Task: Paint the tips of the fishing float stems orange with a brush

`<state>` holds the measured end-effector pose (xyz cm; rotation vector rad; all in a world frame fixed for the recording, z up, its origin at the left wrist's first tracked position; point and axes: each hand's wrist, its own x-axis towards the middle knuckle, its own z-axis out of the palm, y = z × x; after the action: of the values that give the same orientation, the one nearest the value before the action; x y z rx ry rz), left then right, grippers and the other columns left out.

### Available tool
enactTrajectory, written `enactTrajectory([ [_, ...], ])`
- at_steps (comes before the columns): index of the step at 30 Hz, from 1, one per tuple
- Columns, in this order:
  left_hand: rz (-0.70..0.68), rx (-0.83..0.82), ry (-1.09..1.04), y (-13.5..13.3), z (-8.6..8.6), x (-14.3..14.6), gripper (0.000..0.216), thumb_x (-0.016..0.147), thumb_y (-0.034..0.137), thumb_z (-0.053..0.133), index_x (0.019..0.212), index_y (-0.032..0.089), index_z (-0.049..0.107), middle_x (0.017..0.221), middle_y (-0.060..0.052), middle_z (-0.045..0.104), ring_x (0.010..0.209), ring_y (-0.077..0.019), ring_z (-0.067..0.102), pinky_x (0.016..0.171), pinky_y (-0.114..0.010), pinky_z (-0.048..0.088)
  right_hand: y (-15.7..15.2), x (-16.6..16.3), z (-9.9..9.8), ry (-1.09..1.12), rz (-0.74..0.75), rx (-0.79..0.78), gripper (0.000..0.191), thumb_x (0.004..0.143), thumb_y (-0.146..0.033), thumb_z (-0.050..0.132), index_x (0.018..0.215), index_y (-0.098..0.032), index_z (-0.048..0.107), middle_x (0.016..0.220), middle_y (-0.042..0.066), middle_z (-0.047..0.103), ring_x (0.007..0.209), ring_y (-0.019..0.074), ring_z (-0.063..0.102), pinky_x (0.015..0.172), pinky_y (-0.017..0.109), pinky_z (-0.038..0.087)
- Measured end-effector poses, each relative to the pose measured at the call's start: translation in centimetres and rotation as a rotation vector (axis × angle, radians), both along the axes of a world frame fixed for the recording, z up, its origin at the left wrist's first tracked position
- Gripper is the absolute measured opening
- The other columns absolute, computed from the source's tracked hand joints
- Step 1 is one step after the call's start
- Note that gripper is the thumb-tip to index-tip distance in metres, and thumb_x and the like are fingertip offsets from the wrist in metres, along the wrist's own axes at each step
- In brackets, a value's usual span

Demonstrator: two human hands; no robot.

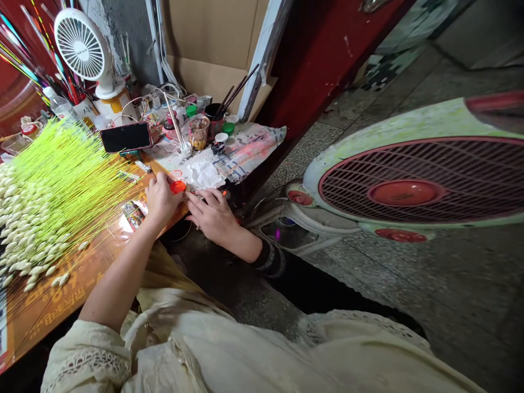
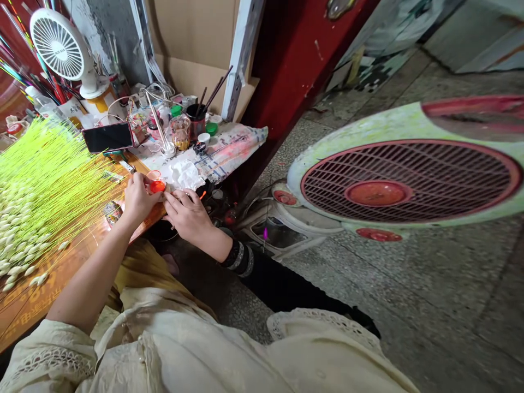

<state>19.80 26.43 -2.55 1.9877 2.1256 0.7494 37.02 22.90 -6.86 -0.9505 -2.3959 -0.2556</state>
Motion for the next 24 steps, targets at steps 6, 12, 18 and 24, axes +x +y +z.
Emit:
enactTrajectory([
  [6, 0.011, 0.03, -0.06, 0.2, 0.2, 0.2, 0.039, 0.074, 0.026, 0.077, 0.093, 0.024, 0.043, 0.097, -0.004, 0.062, 0.101, -0.0254, 0.057, 0.088, -0.039, 0.044, 0.0, 0.1, 0.1, -0.032, 0.006, 0.006, 0.023, 0.097, -0.03, 0.059, 0.113, -0.016, 0.069, 0.137, 0.012, 0.065, 0.123, 0.0305, 0.051, 0.109, 0.049, 0.037],
  [12, -0.037, 0.133, -0.102, 0.1, 1.8, -1.3, 0.041, 0.069, 0.019, 0.078, 0.093, 0.024, 0.045, 0.097, -0.003, 0.06, 0.099, -0.0228, 0.054, 0.089, -0.039, 0.044, 0.8, 0.6, 0.8, -0.039, -0.017, 0.03, 0.024, 0.102, -0.027, 0.049, 0.114, -0.018, 0.068, 0.126, 0.01, 0.069, 0.117, 0.0288, 0.051, 0.107, 0.047, 0.033],
  [18, -0.061, 0.211, -0.086, -1.7, 3.8, -3.9, 0.038, 0.071, 0.016, 0.076, 0.095, 0.024, 0.047, 0.1, -0.004, 0.061, 0.098, -0.0229, 0.053, 0.089, -0.04, 0.046, 2.1, -0.7, 2.2, -0.097, -0.059, 0.039, 0.03, 0.104, -0.021, 0.04, 0.109, -0.018, 0.069, 0.089, 0.01, 0.066, 0.088, 0.0257, 0.052, 0.082, 0.042, 0.034],
  [24, -0.069, 0.188, -0.066, -4.1, 4.2, -4.7, 0.039, 0.071, 0.015, 0.075, 0.095, 0.024, 0.045, 0.101, -0.004, 0.063, 0.098, -0.0222, 0.053, 0.089, -0.04, 0.046, 4.1, -2.6, 2.7, -0.125, 0.033, -0.038, 0.026, 0.103, -0.019, 0.045, 0.103, -0.016, 0.07, 0.088, 0.01, 0.064, 0.085, 0.0231, 0.052, 0.078, 0.04, 0.031],
])
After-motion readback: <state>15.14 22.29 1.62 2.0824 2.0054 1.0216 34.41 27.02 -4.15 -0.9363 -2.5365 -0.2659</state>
